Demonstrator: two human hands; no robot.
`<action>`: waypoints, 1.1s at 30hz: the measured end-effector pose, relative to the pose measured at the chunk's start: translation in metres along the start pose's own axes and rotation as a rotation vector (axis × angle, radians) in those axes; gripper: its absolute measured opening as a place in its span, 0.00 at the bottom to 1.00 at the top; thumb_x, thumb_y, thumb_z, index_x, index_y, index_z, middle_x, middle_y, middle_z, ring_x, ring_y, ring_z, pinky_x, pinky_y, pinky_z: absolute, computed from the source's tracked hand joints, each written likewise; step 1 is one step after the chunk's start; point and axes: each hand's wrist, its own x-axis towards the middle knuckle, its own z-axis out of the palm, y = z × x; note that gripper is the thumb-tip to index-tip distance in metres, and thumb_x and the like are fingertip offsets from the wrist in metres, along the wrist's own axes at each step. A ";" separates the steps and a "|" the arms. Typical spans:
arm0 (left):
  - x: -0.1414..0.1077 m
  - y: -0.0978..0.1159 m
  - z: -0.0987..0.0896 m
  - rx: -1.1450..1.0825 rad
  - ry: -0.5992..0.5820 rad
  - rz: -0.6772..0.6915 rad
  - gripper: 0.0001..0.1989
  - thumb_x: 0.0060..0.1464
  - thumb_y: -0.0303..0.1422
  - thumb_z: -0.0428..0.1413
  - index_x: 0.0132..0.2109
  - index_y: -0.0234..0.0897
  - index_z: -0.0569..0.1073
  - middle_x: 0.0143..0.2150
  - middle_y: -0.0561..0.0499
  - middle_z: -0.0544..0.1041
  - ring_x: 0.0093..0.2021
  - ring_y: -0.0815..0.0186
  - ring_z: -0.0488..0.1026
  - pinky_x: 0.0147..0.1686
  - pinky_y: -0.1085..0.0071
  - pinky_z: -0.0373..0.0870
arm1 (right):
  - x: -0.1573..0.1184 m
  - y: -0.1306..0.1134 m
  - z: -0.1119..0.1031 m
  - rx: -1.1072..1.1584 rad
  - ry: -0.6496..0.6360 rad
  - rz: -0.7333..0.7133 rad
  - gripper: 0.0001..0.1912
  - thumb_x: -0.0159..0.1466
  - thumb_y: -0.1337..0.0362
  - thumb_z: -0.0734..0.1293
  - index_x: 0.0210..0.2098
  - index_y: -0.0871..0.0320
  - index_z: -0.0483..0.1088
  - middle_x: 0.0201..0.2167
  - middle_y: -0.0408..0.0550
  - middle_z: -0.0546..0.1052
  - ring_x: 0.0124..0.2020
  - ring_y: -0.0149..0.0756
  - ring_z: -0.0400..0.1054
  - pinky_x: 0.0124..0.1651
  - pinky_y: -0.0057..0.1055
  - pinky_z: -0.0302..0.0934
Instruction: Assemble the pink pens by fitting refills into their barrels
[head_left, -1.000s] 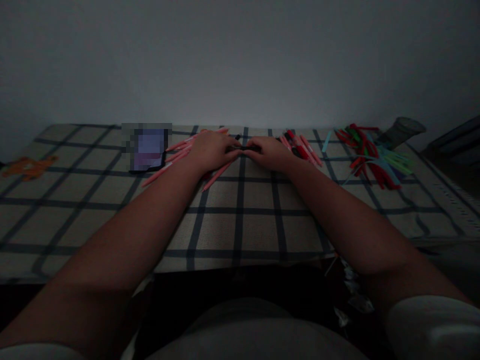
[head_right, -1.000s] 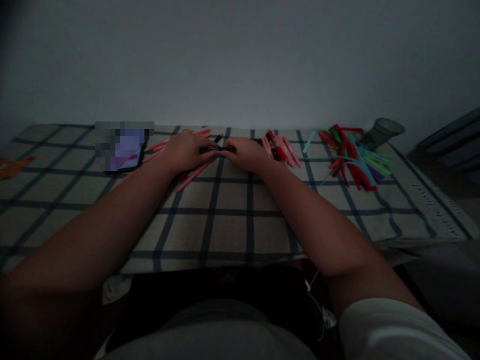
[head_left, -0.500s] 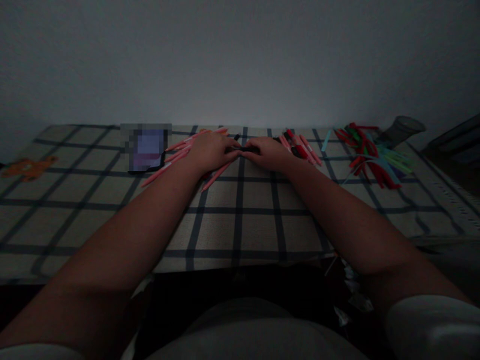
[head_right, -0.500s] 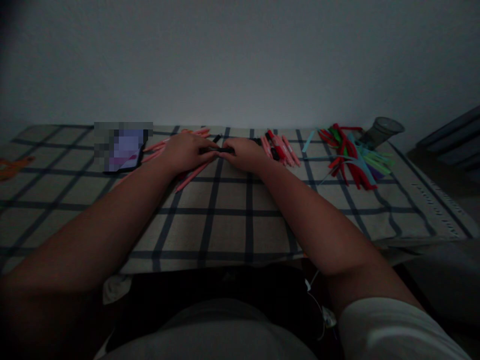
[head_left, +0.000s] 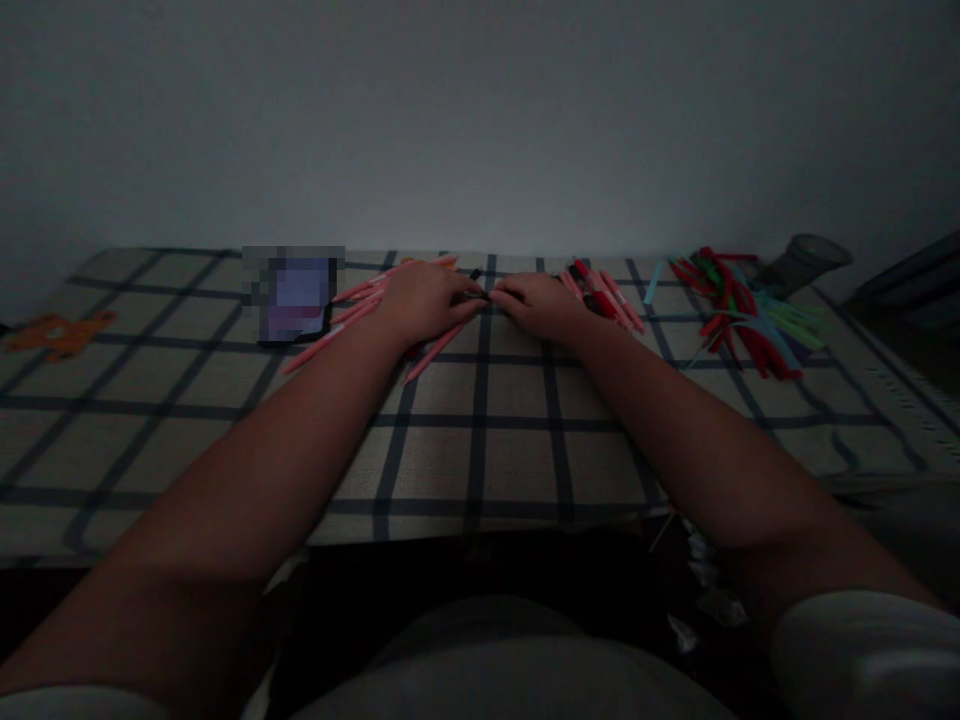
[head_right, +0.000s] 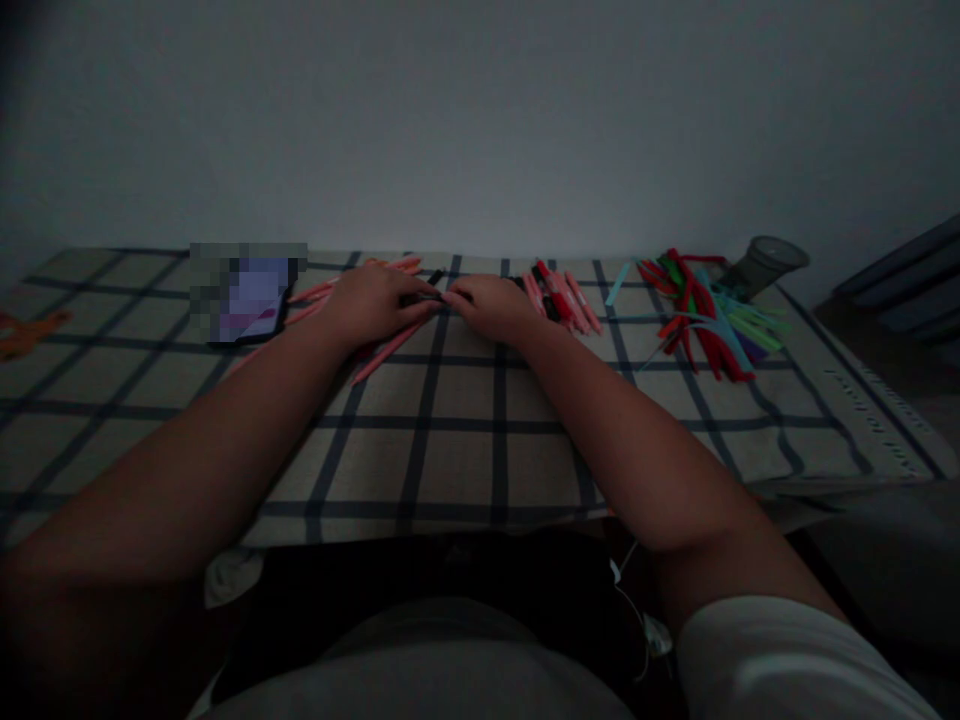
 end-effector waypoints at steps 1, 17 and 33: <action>0.000 0.000 0.000 0.000 -0.001 -0.001 0.21 0.72 0.48 0.54 0.62 0.54 0.83 0.57 0.48 0.87 0.62 0.50 0.79 0.59 0.57 0.69 | 0.000 0.001 0.000 0.003 -0.001 -0.002 0.20 0.77 0.54 0.60 0.47 0.56 0.81 0.46 0.55 0.84 0.46 0.47 0.73 0.49 0.39 0.60; 0.001 -0.004 0.005 -0.016 0.032 0.024 0.20 0.72 0.48 0.54 0.61 0.53 0.84 0.56 0.50 0.87 0.62 0.53 0.79 0.59 0.58 0.68 | -0.002 -0.001 -0.001 0.019 0.033 0.024 0.16 0.73 0.54 0.66 0.49 0.58 0.78 0.46 0.55 0.83 0.42 0.45 0.71 0.44 0.37 0.57; 0.001 -0.001 0.002 0.016 0.000 0.056 0.19 0.72 0.45 0.54 0.60 0.51 0.85 0.52 0.49 0.88 0.61 0.53 0.79 0.58 0.59 0.68 | 0.000 0.004 0.002 0.009 0.033 0.005 0.14 0.72 0.56 0.66 0.47 0.58 0.79 0.44 0.54 0.83 0.41 0.43 0.69 0.43 0.36 0.53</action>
